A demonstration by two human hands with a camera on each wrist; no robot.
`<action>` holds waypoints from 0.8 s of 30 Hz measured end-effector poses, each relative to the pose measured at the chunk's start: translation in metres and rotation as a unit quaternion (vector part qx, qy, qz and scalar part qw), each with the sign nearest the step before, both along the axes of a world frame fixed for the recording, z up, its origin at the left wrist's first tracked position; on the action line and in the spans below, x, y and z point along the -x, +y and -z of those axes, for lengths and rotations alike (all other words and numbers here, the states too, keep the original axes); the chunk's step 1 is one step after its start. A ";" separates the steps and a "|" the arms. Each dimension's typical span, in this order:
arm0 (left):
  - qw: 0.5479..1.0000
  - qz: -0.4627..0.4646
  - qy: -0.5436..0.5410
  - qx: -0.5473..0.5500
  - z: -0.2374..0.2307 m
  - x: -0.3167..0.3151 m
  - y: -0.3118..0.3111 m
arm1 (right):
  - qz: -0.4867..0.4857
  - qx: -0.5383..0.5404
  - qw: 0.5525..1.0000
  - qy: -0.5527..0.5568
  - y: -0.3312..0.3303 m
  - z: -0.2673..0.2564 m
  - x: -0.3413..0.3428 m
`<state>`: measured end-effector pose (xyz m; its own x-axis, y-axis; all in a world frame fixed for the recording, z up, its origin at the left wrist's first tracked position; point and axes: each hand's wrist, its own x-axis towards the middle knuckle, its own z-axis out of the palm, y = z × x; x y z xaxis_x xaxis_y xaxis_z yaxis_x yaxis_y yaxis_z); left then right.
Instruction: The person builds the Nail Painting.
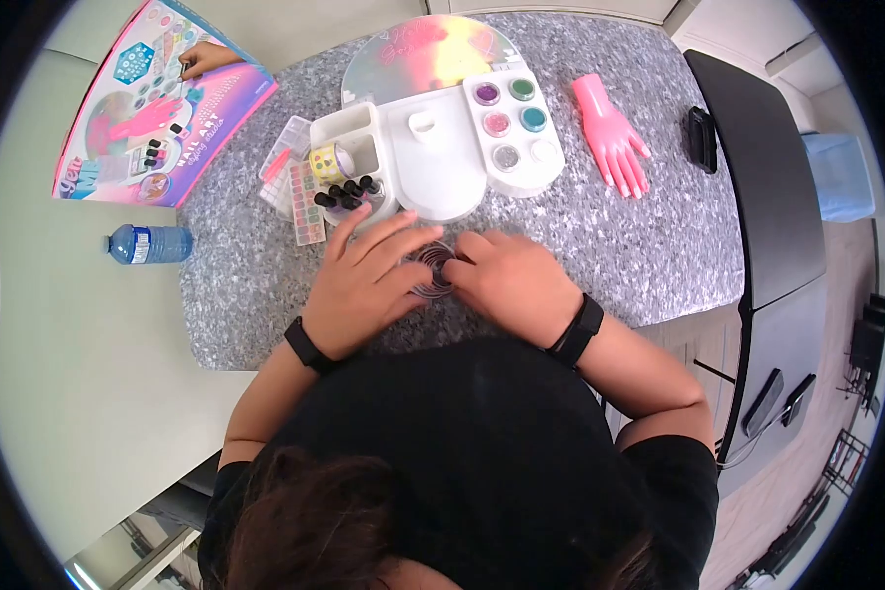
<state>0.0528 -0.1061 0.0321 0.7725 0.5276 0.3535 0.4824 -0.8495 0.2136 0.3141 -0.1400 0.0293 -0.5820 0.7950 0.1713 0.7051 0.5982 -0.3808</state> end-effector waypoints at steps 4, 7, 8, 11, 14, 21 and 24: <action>0.998 -0.062 0.008 0.022 -0.011 -0.007 0.003 | 0.001 0.039 0.999 0.023 0.001 -0.007 0.000; 0.999 -0.042 0.021 0.000 -0.007 -0.005 0.006 | 0.022 0.085 0.994 0.059 0.001 -0.009 -0.004; 0.999 -0.043 0.007 0.001 -0.009 -0.004 0.006 | 0.036 0.112 0.990 0.084 0.001 -0.009 -0.004; 0.997 -0.064 -0.051 0.013 -0.018 -0.001 0.008 | 0.049 0.090 0.981 0.166 0.008 -0.025 -0.003; 0.982 -0.091 -0.158 0.045 -0.023 0.002 0.015 | 0.042 0.005 0.967 0.251 0.025 -0.032 0.004; 0.943 -0.115 -0.306 0.067 -0.023 0.022 0.044 | 0.000 0.024 0.953 0.303 0.067 -0.063 0.031; 0.947 -0.151 -0.281 0.041 -0.026 0.034 0.055 | 0.015 -0.014 0.959 0.281 0.092 -0.065 0.041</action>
<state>0.0193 -0.0514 0.0580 0.2842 0.7384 0.6116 0.4913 -0.6599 0.5684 0.2736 -0.0475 0.0946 -0.3687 0.8003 0.4728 0.4099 0.5965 -0.6900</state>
